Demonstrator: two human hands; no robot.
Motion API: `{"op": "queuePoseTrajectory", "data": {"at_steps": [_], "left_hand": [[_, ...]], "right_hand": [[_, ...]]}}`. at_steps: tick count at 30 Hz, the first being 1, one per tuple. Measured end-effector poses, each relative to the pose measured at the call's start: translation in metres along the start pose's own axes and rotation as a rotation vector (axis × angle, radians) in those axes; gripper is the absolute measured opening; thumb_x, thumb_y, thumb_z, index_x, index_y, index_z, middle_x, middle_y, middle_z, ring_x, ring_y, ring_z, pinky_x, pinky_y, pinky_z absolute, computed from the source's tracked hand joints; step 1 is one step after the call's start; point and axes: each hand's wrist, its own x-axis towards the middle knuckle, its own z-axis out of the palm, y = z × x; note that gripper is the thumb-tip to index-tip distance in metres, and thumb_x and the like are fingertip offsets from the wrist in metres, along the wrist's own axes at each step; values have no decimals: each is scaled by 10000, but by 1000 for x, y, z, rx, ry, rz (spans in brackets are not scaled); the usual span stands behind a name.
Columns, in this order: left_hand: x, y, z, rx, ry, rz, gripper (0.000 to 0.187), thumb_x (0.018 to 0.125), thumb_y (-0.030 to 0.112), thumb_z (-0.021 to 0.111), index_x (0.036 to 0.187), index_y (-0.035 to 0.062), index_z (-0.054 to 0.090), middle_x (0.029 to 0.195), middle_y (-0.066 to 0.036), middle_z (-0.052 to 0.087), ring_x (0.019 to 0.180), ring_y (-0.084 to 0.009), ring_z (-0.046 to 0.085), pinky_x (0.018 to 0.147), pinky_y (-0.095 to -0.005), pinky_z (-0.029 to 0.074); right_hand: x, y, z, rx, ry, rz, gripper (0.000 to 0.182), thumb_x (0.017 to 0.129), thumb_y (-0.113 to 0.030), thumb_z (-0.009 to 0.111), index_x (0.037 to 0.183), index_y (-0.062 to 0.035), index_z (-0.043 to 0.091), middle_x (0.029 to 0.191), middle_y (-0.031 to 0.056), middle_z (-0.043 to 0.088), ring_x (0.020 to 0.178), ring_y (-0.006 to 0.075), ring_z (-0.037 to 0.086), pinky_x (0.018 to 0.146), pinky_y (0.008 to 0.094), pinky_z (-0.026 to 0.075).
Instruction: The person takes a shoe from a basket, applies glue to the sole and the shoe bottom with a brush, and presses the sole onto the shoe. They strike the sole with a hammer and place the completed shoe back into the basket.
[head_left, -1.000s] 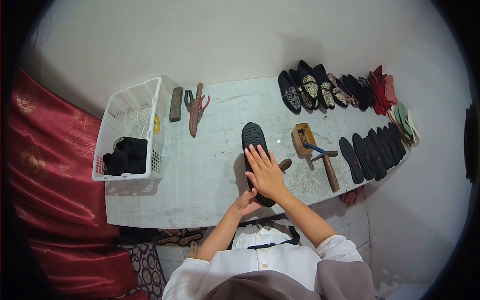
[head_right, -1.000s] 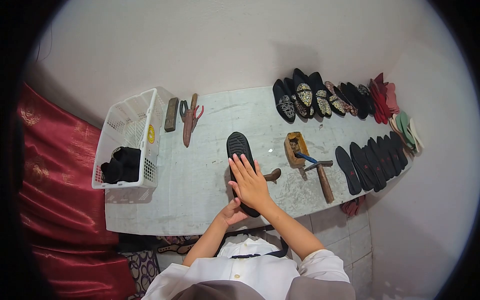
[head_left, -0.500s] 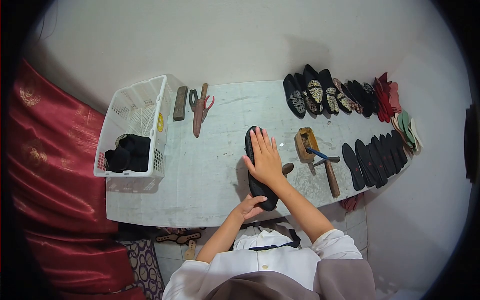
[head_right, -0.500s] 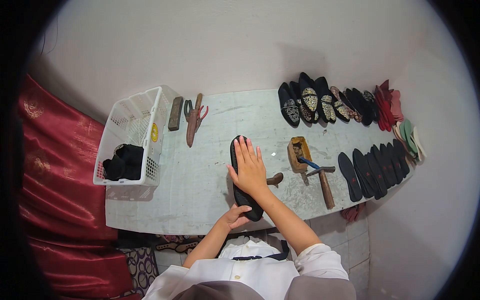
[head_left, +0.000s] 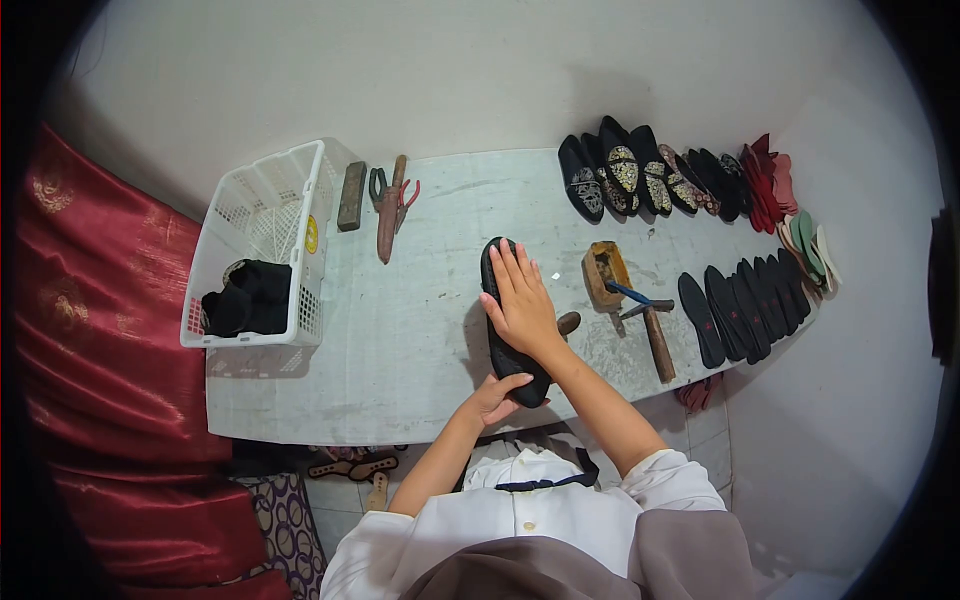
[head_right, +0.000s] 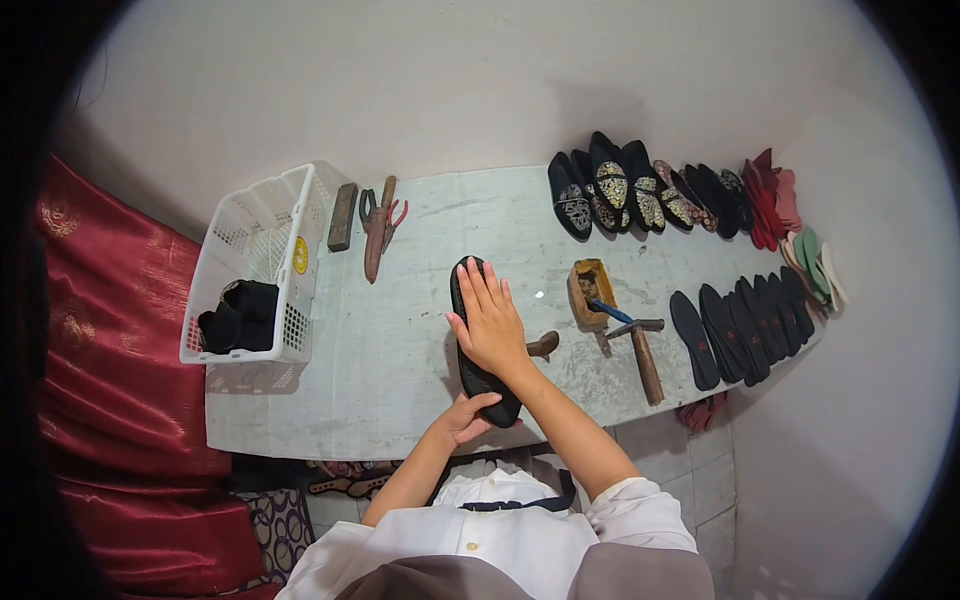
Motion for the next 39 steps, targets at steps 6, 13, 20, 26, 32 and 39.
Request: {"op": "queuePoseTrajectory", "data": {"at_steps": [6,13,20,26,32,39], "left_hand": [[-2,3,10,72,-60,5,478,831,81,614,1265,15,424,1189,-145,539,1090,-312,557,865,-496,512],[1,1,6,102,-43,2,456,821,92,621,1245,36,462,1172,-130,551,1090,-296,557,827,-476,525],[2,-1,3,120,-19,5,494,813,88,614,1270,35,434,1209,-154,534,1074,-291,564,783,-475,542],[-1,2,9,118,-31,22,513,808,78,610,1282,23,420,1228,-178,527,1074,-303,567,774,-487,547],[-2,2,10,87,-31,16,512,803,67,614,1277,26,426,1221,-174,532,1076,-307,567,771,-485,549],[-3,2,11,102,-14,4,500,808,75,612,1273,41,432,1223,-158,531,1090,-307,558,790,-485,538]], "right_hand": [[-3,23,-9,471,-143,38,575,936,-302,445,1409,-27,269,1496,166,184,1382,354,152,1084,450,209],[-106,61,-103,833,303,289,263,929,-118,448,1128,13,558,938,81,641,659,70,557,608,199,426],[-225,199,-88,-229,448,741,406,858,-196,580,1193,12,482,1129,216,554,1025,305,555,885,380,423],[-256,220,-48,-426,32,887,546,798,-286,657,1187,37,451,1287,257,424,1177,370,430,957,402,369],[-211,195,-64,-421,-118,1169,524,732,-345,666,1078,24,529,1071,258,575,1004,383,571,816,441,463],[-225,208,-127,103,-10,1250,468,702,-460,715,760,-6,616,623,105,604,530,237,586,472,340,442]]}}
